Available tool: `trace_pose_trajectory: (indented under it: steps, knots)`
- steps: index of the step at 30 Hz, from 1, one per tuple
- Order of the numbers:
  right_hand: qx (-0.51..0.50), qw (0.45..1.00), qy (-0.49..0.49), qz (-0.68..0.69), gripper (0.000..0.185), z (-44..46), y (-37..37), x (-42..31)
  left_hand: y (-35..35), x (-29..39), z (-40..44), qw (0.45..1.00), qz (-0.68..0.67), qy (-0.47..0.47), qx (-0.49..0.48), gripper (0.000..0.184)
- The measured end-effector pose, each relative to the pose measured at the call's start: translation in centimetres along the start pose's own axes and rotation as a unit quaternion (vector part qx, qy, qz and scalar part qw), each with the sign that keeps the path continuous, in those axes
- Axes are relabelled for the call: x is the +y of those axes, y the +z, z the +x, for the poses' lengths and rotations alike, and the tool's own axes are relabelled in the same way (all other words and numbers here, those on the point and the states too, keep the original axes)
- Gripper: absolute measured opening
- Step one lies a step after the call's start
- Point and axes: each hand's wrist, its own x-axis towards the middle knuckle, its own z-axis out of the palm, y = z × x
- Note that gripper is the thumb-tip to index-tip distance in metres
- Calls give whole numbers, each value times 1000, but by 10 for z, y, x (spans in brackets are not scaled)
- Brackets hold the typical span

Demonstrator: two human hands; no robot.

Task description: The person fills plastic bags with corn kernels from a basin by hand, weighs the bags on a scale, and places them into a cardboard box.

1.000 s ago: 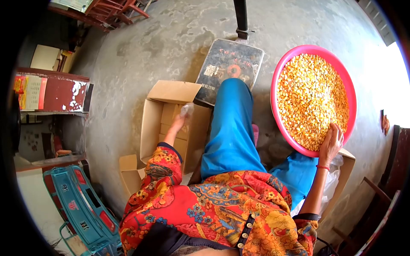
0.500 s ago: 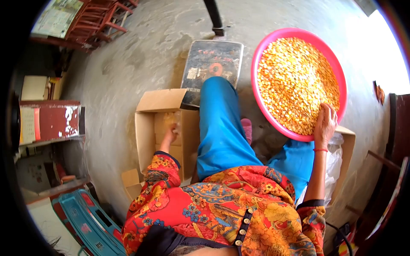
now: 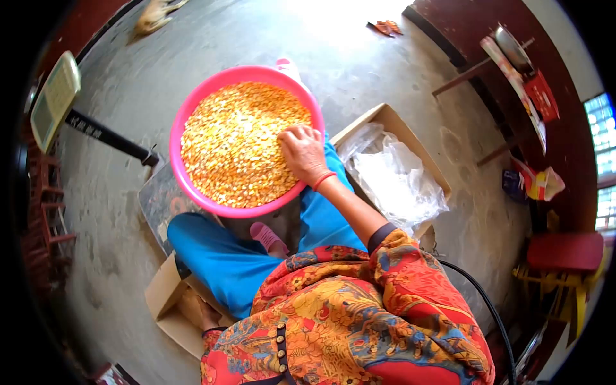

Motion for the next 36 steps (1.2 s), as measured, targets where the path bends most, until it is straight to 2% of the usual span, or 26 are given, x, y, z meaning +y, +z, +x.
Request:
trace_pose_trajectory:
  steps: [5,12,17,19,20,22,23,24,26,28,30,32,36]
  knots:
    - [-12,999,22,19,12,-1,-6,-2,43,4,-17,996,24,2,86,60]
    - [8,1000,12,23,10,0,-3,-1,55,11,-38,989,71,-1,128,49]
    - [9,999,15,29,10,0,-3,0,74,22,-58,951,199,22,237,41]
    - [11,999,16,38,10,1,-3,-2,20,30,-22,879,321,210,285,35]
    - [11,999,17,41,11,0,-5,0,4,34,-7,759,423,382,314,31]
    - [6,999,18,41,13,-1,-4,2,63,79,-31,695,467,277,472,36]
    - [4,999,27,46,14,-1,-7,1,81,96,-34,666,465,339,476,36]
    - [2,998,36,50,14,0,-9,0,94,114,-31,634,460,400,476,37]
    - [9,998,40,52,17,-2,-8,1,120,152,-21,668,364,520,389,36]
    - [17,997,40,65,17,-2,-9,1,184,186,-30,678,346,583,285,35]
    - [25,995,45,82,18,-3,-9,2,254,214,-36,771,280,535,204,35]
    - [24,994,53,91,19,-4,-8,3,321,231,-32,780,291,533,151,34]
    - [40,992,58,105,19,-6,-7,5,433,242,-18,755,378,532,65,45]
